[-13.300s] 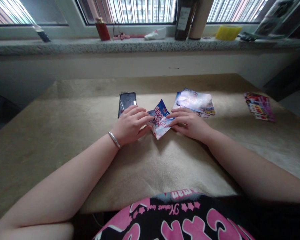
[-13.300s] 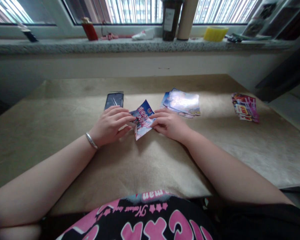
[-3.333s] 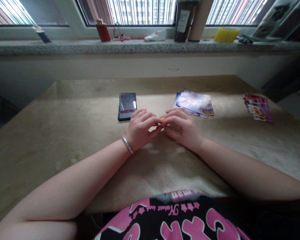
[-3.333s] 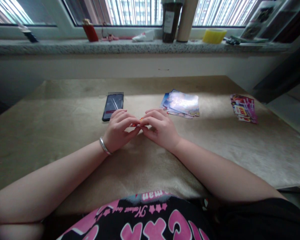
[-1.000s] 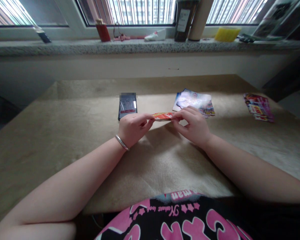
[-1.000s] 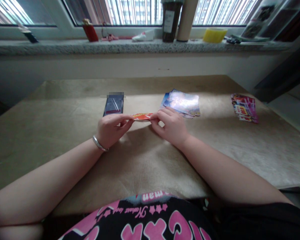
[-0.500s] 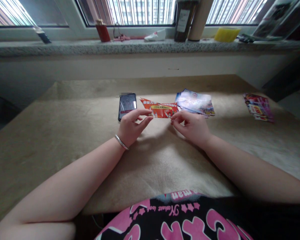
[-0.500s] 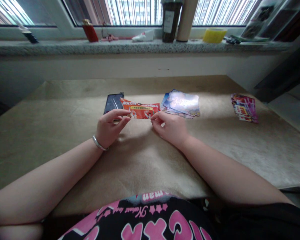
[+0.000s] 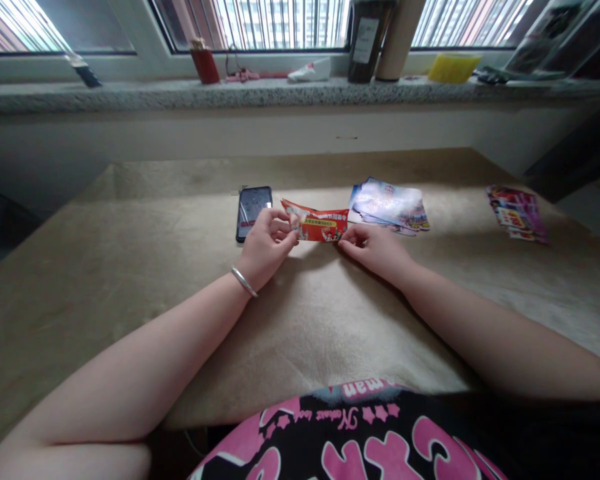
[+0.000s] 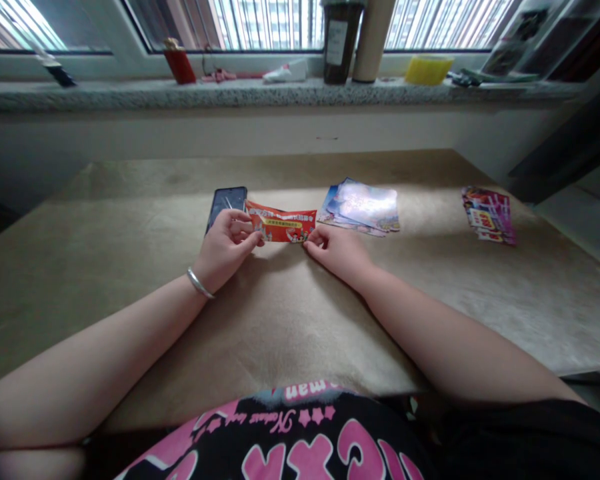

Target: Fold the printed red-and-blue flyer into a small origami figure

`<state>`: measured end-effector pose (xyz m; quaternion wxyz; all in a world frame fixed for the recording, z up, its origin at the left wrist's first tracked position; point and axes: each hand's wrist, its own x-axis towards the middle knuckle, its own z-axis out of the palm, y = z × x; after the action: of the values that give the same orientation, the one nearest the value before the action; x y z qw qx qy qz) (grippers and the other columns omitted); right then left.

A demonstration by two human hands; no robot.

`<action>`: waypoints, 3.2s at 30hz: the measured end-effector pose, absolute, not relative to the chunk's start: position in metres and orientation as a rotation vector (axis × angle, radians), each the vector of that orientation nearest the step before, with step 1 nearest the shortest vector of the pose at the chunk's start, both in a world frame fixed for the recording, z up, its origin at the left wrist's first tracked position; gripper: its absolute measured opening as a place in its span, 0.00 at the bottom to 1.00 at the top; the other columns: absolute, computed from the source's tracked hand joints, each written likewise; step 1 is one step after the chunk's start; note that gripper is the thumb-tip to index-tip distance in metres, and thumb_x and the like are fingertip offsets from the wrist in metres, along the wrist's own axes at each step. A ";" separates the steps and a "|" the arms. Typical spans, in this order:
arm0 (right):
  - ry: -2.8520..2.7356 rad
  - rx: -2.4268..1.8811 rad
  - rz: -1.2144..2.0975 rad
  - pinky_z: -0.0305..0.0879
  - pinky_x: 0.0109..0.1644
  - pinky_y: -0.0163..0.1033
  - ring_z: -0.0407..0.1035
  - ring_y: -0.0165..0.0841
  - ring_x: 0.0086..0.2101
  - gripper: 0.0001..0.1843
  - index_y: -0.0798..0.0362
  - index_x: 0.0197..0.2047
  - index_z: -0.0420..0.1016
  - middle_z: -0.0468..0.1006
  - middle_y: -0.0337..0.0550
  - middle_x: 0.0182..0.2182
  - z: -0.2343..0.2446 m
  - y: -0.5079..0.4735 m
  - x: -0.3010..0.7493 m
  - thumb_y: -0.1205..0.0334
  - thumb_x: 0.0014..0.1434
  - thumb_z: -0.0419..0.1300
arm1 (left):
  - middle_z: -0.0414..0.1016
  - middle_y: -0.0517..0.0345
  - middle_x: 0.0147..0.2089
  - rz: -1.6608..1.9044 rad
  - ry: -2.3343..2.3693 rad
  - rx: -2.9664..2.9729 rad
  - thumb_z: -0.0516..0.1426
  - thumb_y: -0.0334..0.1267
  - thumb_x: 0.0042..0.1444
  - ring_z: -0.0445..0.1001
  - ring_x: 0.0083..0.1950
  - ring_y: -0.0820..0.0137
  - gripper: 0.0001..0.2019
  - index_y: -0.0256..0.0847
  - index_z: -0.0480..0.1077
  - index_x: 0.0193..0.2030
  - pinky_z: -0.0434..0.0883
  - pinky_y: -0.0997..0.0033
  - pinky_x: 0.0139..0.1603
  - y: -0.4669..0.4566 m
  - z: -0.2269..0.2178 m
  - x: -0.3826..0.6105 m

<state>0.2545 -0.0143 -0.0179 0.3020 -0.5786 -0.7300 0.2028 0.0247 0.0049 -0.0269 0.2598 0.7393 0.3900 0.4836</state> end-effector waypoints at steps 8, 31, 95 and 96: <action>-1.769 -1.443 0.654 0.61 0.32 0.38 0.65 0.30 0.26 0.10 0.52 0.29 0.68 0.73 0.41 0.29 -0.023 -0.002 0.259 0.54 0.53 0.58 | 0.69 0.65 0.32 1.331 0.939 1.794 0.57 0.30 0.53 0.75 0.29 0.75 0.31 0.44 0.49 0.61 0.74 0.78 0.28 0.000 -0.022 0.029; -1.540 -1.025 1.197 0.67 0.55 0.49 0.73 0.37 0.45 0.25 0.49 0.49 0.59 0.77 0.46 0.45 -0.033 0.000 0.258 0.58 0.50 0.64 | 0.70 0.58 0.40 1.299 0.834 1.583 0.56 0.31 0.54 0.76 0.35 0.72 0.35 0.46 0.42 0.65 0.77 0.73 0.34 0.004 -0.027 0.024; -1.665 -1.161 0.823 0.65 0.29 0.36 0.68 0.31 0.35 0.17 0.49 0.37 0.60 0.70 0.43 0.44 -0.027 0.000 0.255 0.59 0.47 0.63 | 0.49 0.48 0.67 1.107 1.099 2.301 0.61 0.32 0.50 0.51 0.68 0.56 0.26 0.47 0.62 0.56 0.61 0.46 0.64 -0.010 -0.022 0.032; -1.655 -1.168 0.824 0.65 0.29 0.36 0.68 0.30 0.33 0.18 0.48 0.38 0.59 0.70 0.42 0.43 -0.027 -0.001 0.255 0.59 0.46 0.63 | 0.50 0.47 0.67 1.129 1.090 2.288 0.61 0.31 0.50 0.51 0.68 0.56 0.29 0.47 0.60 0.59 0.60 0.46 0.65 -0.009 -0.023 0.032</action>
<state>0.2548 -0.0009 -0.0266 0.4595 -0.4745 -0.6720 0.3347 0.0318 -0.0091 -0.0234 0.1826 0.8108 0.3862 0.4000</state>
